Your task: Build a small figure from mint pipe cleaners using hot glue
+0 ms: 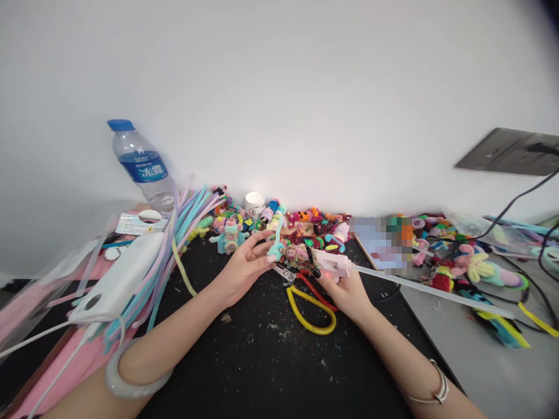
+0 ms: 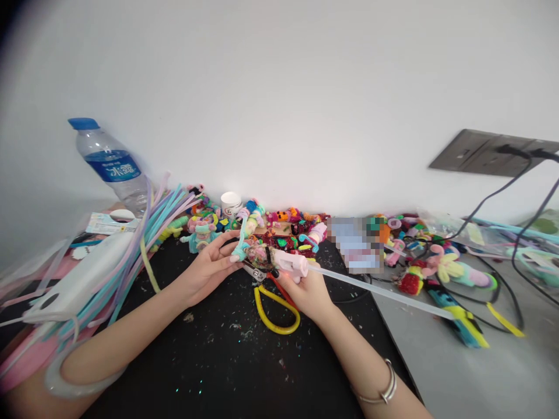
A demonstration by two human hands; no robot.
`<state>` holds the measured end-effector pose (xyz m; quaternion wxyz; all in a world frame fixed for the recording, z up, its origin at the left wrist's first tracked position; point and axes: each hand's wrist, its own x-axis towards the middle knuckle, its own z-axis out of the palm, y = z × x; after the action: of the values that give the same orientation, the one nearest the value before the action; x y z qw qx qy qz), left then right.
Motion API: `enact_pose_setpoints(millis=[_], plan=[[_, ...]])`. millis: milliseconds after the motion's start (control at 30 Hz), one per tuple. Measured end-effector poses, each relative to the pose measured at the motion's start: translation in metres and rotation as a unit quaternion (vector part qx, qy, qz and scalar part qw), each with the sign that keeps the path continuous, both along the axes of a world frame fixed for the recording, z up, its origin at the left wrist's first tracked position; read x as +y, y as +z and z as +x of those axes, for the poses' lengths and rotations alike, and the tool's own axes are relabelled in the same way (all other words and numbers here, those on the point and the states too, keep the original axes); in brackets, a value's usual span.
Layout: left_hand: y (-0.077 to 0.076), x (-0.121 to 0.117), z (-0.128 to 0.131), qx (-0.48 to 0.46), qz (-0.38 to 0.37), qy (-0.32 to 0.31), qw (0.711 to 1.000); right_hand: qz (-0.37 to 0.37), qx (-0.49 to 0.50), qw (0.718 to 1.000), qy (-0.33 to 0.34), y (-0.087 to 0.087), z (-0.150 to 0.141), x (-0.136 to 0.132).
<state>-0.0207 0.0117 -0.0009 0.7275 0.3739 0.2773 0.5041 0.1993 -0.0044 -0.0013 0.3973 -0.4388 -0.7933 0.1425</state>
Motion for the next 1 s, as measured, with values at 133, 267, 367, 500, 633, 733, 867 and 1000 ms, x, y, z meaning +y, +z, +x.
enact_pose_setpoints(millis=[133,267,367,500,633,733,867,1000], plan=[[-0.0006,0.0005,-0.0001,-0.007,0.003,0.003,1.000,-0.003,0.004,1.000,-0.009,-0.0003,0.0006,0.0002],[-0.0002,0.0002,-0.0002,-0.024,-0.001,-0.003,1.000,-0.013,0.003,1.000,-0.016,-0.0002,0.0006,-0.0006],[-0.0005,0.0000,-0.0002,-0.035,0.001,-0.007,0.999,-0.014,-0.002,1.000,-0.020,0.0001,0.0007,-0.0012],[-0.0011,0.0000,-0.0003,-0.041,-0.001,-0.011,0.999,-0.017,-0.006,0.999,-0.029,-0.0001,0.0005,-0.0008],[-0.0008,0.0001,-0.0002,-0.041,0.001,-0.019,0.999,-0.023,-0.004,0.999,-0.031,-0.0008,0.0007,-0.0003],[-0.0004,0.0003,-0.0003,-0.041,0.003,-0.021,0.999,-0.026,-0.004,0.999,-0.032,-0.0015,0.0011,-0.0002],[0.0002,0.0006,-0.0002,-0.042,0.006,-0.025,0.999,-0.026,-0.008,0.999,-0.035,-0.0022,0.0020,0.0003],[0.0004,0.0004,0.0002,-0.042,0.008,-0.016,0.999,-0.027,-0.003,0.999,-0.033,-0.0022,0.0025,0.0000]])
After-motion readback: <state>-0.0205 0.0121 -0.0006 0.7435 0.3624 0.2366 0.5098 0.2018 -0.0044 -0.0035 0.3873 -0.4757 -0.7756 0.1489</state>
